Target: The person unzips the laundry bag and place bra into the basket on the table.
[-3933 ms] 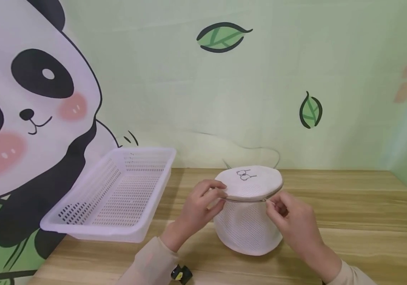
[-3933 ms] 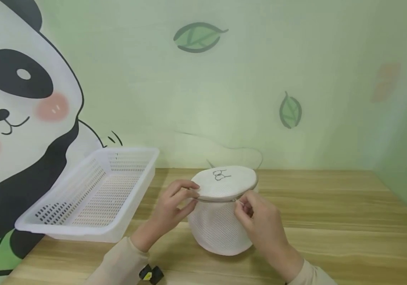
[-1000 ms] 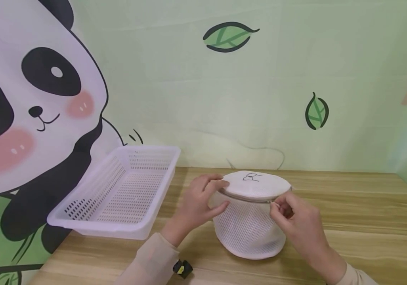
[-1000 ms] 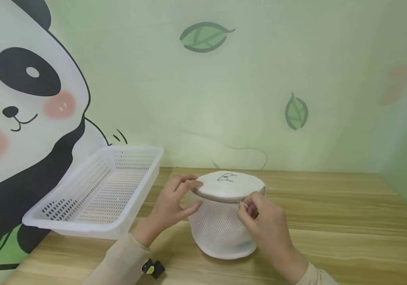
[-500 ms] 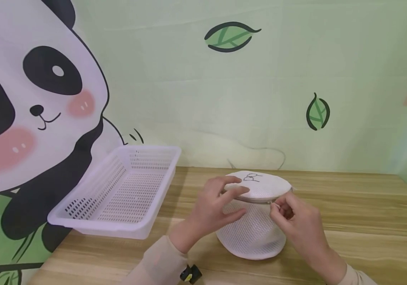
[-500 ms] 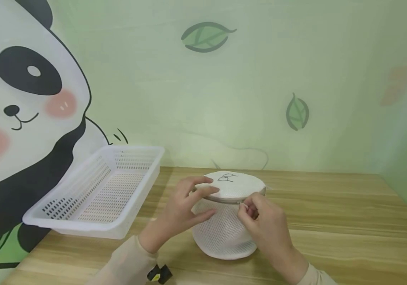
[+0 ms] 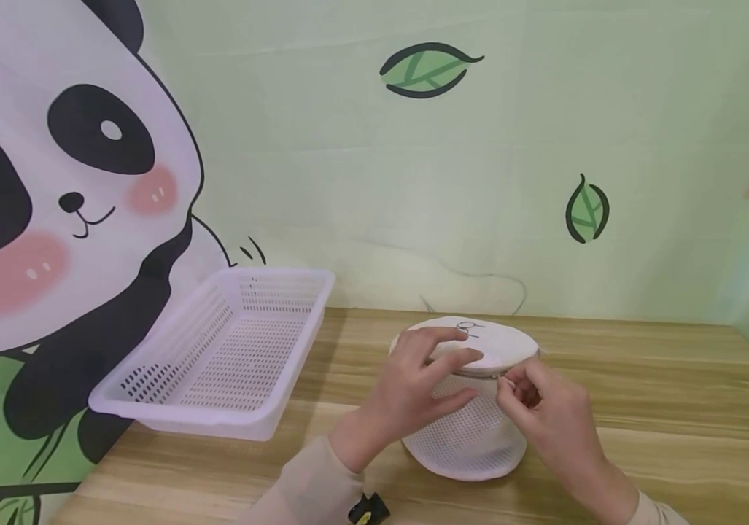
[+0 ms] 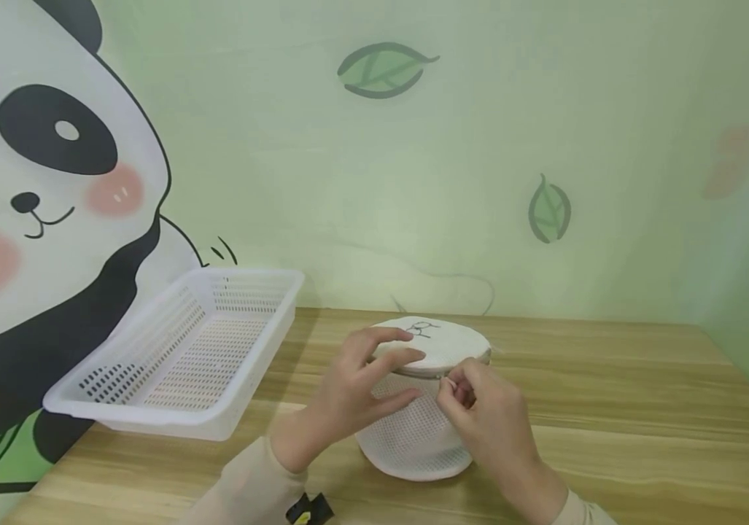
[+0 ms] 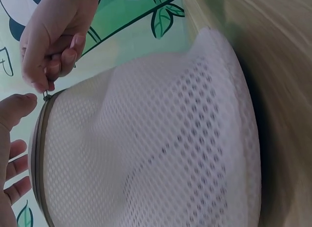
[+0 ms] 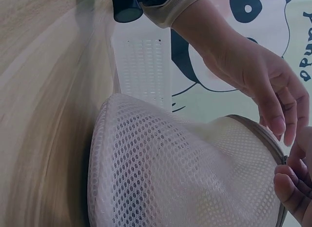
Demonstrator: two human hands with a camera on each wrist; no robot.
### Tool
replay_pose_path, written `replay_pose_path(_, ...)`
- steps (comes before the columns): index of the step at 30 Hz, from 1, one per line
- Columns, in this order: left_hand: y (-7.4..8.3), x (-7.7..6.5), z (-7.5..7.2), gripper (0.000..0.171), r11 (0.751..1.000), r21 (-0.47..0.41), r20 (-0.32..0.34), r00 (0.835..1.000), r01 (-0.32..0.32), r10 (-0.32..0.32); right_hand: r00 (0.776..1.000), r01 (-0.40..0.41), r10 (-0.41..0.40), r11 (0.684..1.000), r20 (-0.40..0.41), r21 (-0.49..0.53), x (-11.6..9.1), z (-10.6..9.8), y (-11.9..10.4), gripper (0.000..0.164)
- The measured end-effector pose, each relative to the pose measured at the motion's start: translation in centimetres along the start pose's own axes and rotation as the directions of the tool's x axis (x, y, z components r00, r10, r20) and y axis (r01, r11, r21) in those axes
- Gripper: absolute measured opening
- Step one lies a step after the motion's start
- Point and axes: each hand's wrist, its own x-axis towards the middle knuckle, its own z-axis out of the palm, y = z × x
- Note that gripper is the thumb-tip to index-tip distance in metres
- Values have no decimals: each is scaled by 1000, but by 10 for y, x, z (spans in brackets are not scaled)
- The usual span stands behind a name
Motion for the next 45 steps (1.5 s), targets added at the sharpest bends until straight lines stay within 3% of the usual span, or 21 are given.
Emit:
replay_pose_path(17, 2, -3, 16, 33, 1000, -14, 4, 1000, 6, -6, 999, -19, 19, 1000, 28, 19, -3, 1, -6, 23)
replay_pose_path(27, 0, -8, 22, 26, 1000, -14, -57, 998, -12, 11, 999, 23, -24, 998, 21, 56, -5, 7, -8, 24)
replay_pose_path(45, -4, -13, 24, 19, 999, -23, -76, 996, -46, 44, 998, 63, -63, 996, 7, 65, -9, 12, -8, 22)
